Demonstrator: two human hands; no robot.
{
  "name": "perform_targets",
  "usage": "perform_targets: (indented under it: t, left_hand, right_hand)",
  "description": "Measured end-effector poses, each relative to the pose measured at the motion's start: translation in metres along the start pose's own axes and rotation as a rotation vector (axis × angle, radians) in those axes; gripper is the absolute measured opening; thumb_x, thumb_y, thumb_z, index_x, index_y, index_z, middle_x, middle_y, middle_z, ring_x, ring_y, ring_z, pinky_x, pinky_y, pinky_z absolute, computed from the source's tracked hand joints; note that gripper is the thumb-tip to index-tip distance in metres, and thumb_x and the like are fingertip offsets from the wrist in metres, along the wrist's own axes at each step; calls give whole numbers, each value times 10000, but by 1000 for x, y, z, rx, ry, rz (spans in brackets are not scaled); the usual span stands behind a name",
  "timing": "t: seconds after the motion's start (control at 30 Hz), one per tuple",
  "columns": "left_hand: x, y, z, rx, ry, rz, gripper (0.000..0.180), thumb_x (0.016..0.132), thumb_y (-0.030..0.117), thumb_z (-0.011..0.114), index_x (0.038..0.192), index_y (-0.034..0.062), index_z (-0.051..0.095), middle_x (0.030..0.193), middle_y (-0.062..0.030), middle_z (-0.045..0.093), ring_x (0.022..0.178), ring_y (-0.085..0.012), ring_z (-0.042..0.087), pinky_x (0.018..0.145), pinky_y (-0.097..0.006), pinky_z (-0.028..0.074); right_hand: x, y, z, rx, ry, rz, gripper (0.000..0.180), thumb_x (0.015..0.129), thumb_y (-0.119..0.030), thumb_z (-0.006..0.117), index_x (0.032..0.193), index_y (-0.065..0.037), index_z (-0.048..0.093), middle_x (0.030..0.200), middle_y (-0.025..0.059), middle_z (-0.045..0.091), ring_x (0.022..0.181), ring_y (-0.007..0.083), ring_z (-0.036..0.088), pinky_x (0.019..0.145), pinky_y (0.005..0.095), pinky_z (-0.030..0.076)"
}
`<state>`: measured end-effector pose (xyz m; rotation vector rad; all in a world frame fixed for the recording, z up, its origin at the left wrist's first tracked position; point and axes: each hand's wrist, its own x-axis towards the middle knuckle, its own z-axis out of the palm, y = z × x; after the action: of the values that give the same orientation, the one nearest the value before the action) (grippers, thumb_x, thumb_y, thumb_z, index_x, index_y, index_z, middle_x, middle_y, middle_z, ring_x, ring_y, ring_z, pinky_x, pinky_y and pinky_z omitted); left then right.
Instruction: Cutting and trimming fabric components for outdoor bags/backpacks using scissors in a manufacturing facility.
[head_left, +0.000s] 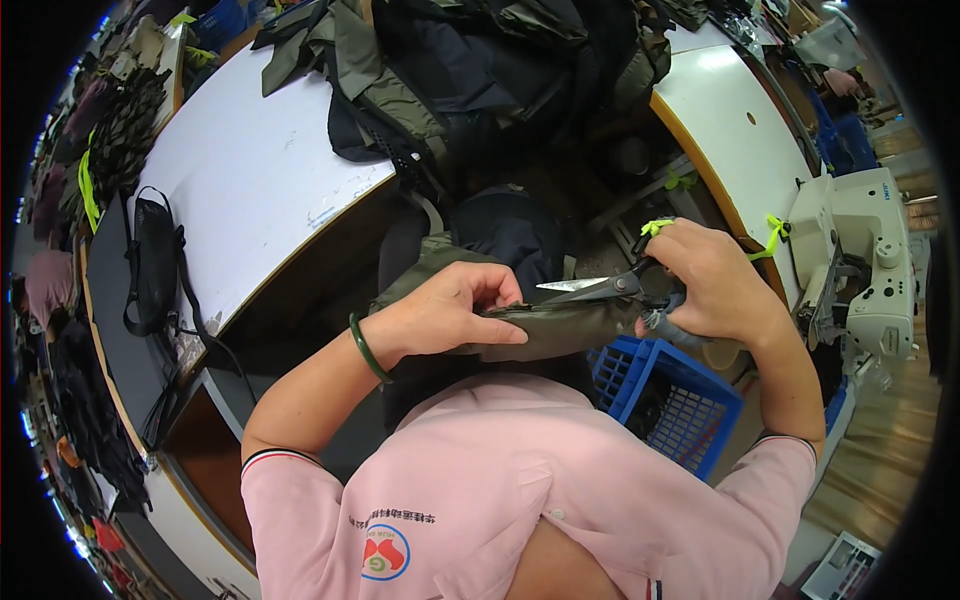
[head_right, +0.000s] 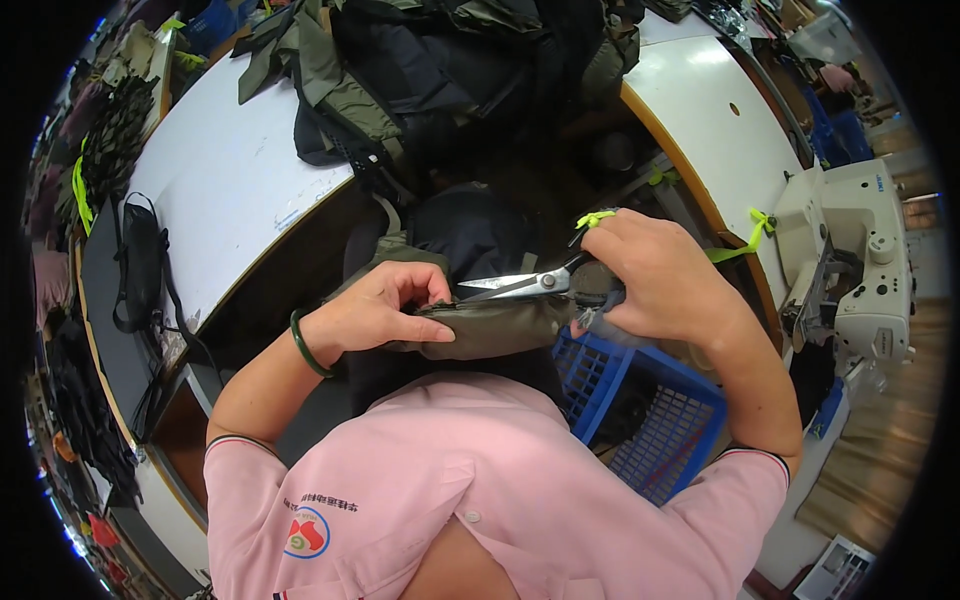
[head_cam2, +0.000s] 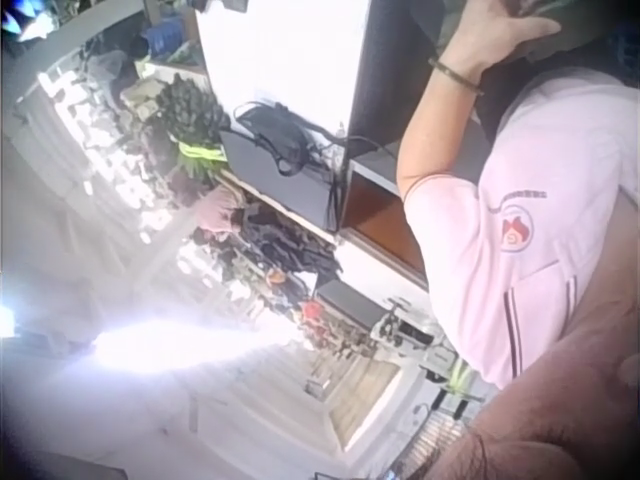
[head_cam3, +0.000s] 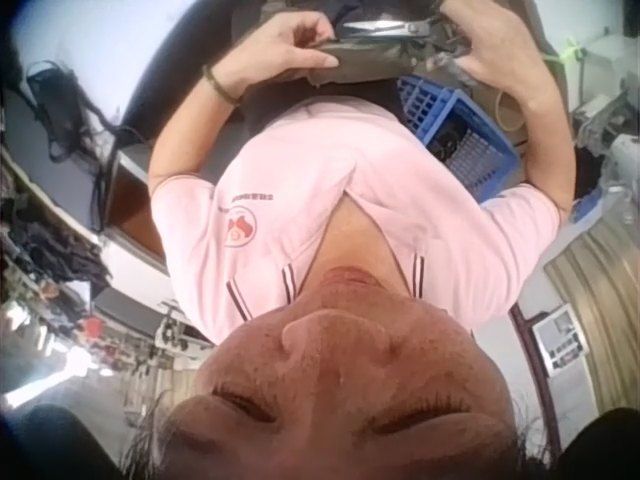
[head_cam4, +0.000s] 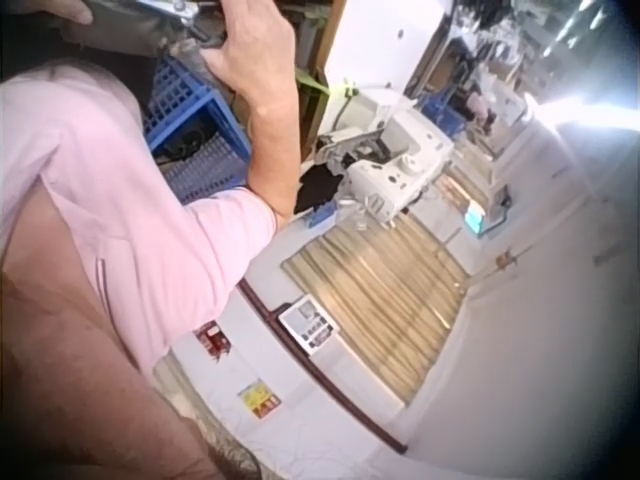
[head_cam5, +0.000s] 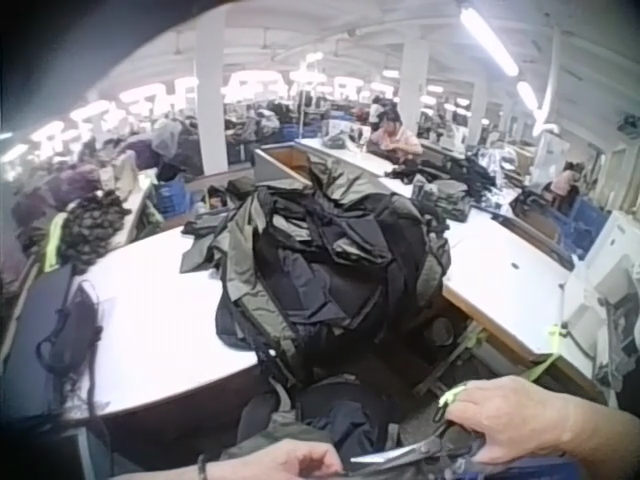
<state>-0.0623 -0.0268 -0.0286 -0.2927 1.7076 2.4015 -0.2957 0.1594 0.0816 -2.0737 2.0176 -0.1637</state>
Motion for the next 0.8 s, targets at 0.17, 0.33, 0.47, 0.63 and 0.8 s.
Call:
perform_targets:
  t: [0.17,0.33,0.47,0.63,0.8]
  left_hand:
    - [1,-1,5,37,-3,2,239,804,7,773,856,66,548,781,53,551,694,-23,502,588,-185,401]
    - [2,-3,8,59,1,13,224,806,9,774,864,54,562,793,44,570,711,-29,517,618,-187,427]
    - [1,-6,6,81,-1,31,215,808,10,774,867,49,571,800,42,577,717,-34,520,630,-188,434]
    - [1,-10,5,137,-19,61,211,808,6,773,870,46,575,814,39,581,743,-38,514,675,-200,436]
    - [0,-9,8,155,-13,57,208,806,5,774,868,44,579,816,40,579,751,-40,509,687,-203,433]
  right_hand:
    - [10,-5,3,38,-61,-57,545,602,-407,855,881,-11,605,863,140,614,879,340,610,741,414,502]
    - [15,-12,5,34,-155,-20,513,614,-424,841,822,-11,619,849,158,639,874,345,634,754,407,512]
    - [16,-16,4,31,-201,9,506,612,-433,841,770,-14,606,788,152,635,825,337,645,733,409,515]
    - [12,-14,10,5,-236,25,485,615,-420,841,715,-24,580,710,133,620,733,327,651,706,405,517]
    - [11,-13,10,16,-185,-9,483,615,-417,842,733,-25,586,714,132,621,738,325,653,703,403,518]
